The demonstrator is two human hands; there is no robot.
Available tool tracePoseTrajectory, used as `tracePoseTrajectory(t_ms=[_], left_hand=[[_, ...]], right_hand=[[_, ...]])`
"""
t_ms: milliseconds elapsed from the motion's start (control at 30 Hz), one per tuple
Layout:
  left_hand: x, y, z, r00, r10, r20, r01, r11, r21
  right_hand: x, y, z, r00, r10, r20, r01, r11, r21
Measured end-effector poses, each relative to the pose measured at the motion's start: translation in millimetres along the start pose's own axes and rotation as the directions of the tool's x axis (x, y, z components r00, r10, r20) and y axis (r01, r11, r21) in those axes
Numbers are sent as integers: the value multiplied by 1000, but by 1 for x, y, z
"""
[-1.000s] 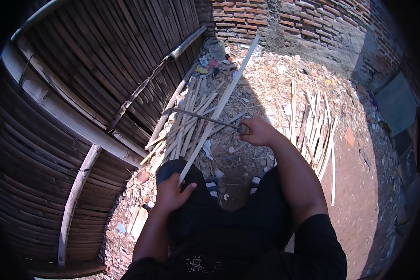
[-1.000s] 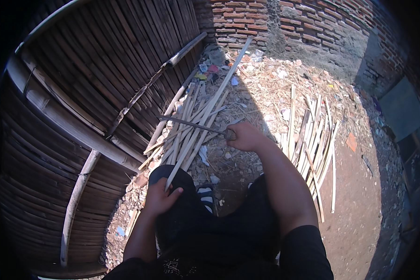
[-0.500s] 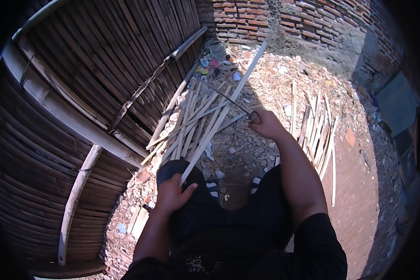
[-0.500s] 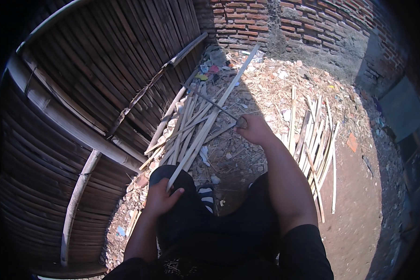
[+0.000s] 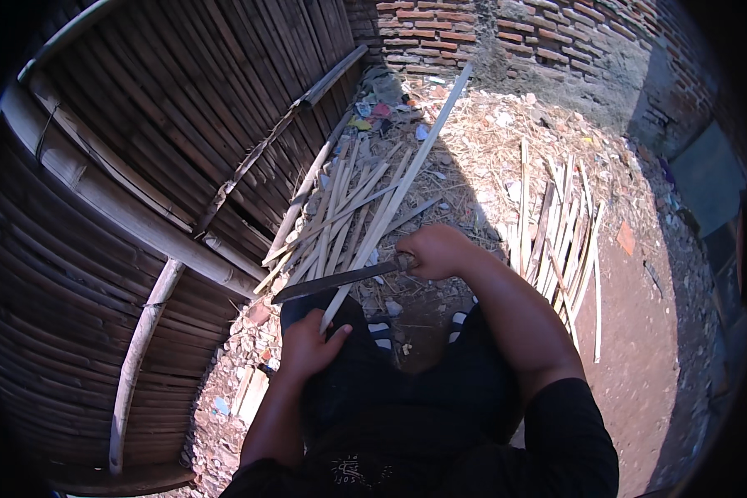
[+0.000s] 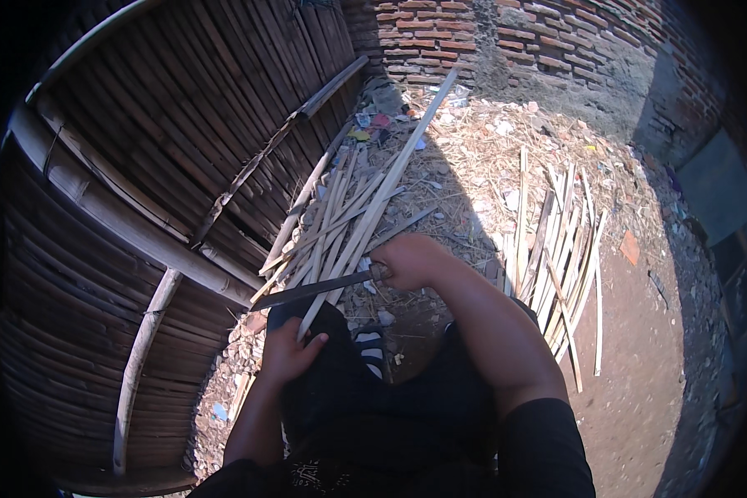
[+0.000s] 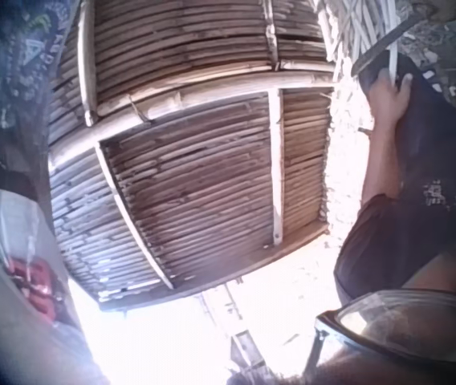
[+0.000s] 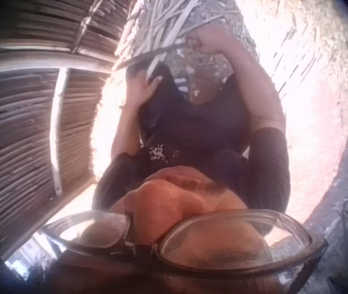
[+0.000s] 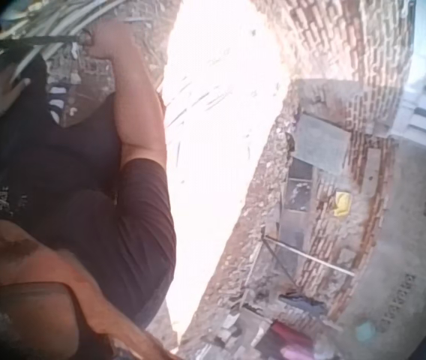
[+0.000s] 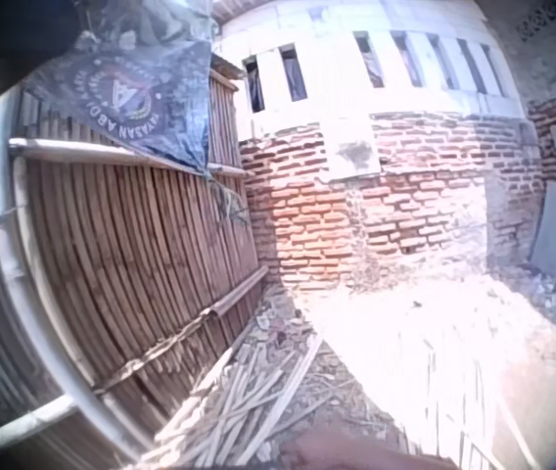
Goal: The person uses a blade to shave thin strips from a long piece of wood while sitting on the ground, then sets the strip aside and repeats the action on the next piece of wood.
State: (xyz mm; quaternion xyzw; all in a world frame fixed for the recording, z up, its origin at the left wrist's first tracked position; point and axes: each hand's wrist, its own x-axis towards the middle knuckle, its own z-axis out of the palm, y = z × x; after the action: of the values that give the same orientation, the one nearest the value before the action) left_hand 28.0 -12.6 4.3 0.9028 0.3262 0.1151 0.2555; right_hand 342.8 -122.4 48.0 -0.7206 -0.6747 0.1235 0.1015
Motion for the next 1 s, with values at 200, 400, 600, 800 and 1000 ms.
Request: tracePoseTrajectory(t_ms=[200, 400, 600, 800, 1000], left_hand=[[1, -4, 1, 1000, 5, -10, -5, 1000, -26], [0, -2, 3, 999, 32, -22, -33, 998, -56], [2, -2, 0, 1000, -25, -8, 25, 997, -75], [-2, -5, 3, 1000, -18, -9, 17, 999, -27], [-1, 3, -3, 999, 51, -9, -51, 999, -11]], right_hand=[[-19, 77, -7, 877, 363, -315, -238, 897, 371], [-33, 99, -11, 796, 494, -350, -278, 812, 512], [-13, 45, -3, 977, 156, -149, -142, 985, 101], [-7, 2, -10, 1000, 8, -13, -7, 999, 52], [-25, 85, -9, 867, 418, -270, -321, 885, 338]])
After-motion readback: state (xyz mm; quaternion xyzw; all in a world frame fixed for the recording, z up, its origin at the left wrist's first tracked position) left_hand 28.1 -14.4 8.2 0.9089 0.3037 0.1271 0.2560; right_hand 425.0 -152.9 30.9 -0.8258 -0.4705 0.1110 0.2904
